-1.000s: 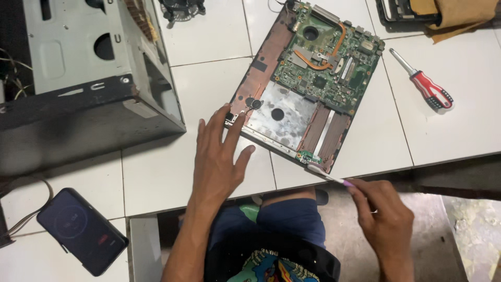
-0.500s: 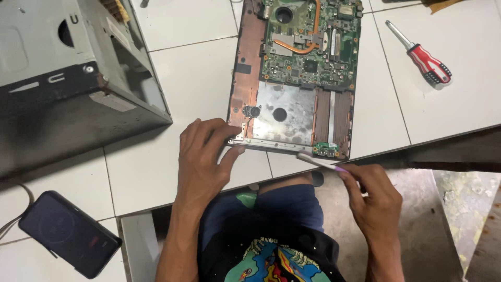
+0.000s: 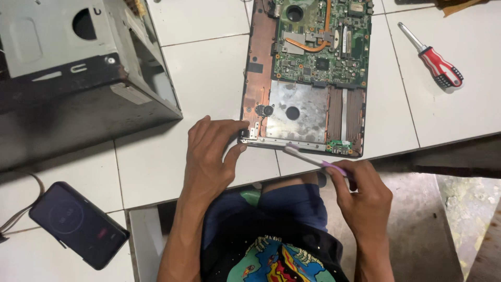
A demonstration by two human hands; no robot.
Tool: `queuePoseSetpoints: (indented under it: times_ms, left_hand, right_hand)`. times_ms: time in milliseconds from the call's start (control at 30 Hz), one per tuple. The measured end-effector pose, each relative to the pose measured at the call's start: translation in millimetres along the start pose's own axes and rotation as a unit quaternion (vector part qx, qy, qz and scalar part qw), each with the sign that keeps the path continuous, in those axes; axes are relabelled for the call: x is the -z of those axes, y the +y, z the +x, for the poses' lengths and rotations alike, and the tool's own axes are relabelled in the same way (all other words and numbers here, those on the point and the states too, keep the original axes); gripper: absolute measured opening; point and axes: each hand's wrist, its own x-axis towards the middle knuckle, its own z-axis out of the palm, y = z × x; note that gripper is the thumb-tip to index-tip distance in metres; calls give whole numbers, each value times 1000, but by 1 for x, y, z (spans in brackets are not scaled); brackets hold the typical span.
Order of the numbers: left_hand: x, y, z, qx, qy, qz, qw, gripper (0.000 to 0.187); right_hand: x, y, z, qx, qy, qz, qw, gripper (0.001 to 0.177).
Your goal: The person uses a toothbrush to clean the surface of a disassembled laptop motherboard, brushing across the circuit board and heat sink areas. The person holds the board steady with one hand while scrubbing with the other.
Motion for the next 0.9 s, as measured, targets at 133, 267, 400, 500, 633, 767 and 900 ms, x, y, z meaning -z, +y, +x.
queuePoseSetpoints:
  times_ms: [133,267,400,500,633,767,900]
  left_hand:
    - [2,-5,-3,-5,-1,-3,1000,27]
    - [2,-4,-2,1,-7,-13,1000,30]
    - [0,-2,-1,17,27,-38,999,43]
    - [3,-4,-3,-5,-6,-9,1000,43]
    - [6,-1,-1,4,-21,-5,1000,45]
    - [4,1,1,-15,-15,13,1000,41]
    - [4,1,3,-4,-15,20,1000,32]
  right_hand:
    - [4,9,-6,-20,14,5,1000,15]
    - [-20,-16,8,47,12,7,999,23]
    - [-49,-62,26,104,72,5,992,14]
    - [-31,-55,22,85,-7,4,996,18]
    - [-31,-49,16,2,15,10,1000,16]
    - [-39,-62,25,53,8,39,998,15]
    - [-23,-31,14,-7,-22,25,999,15]
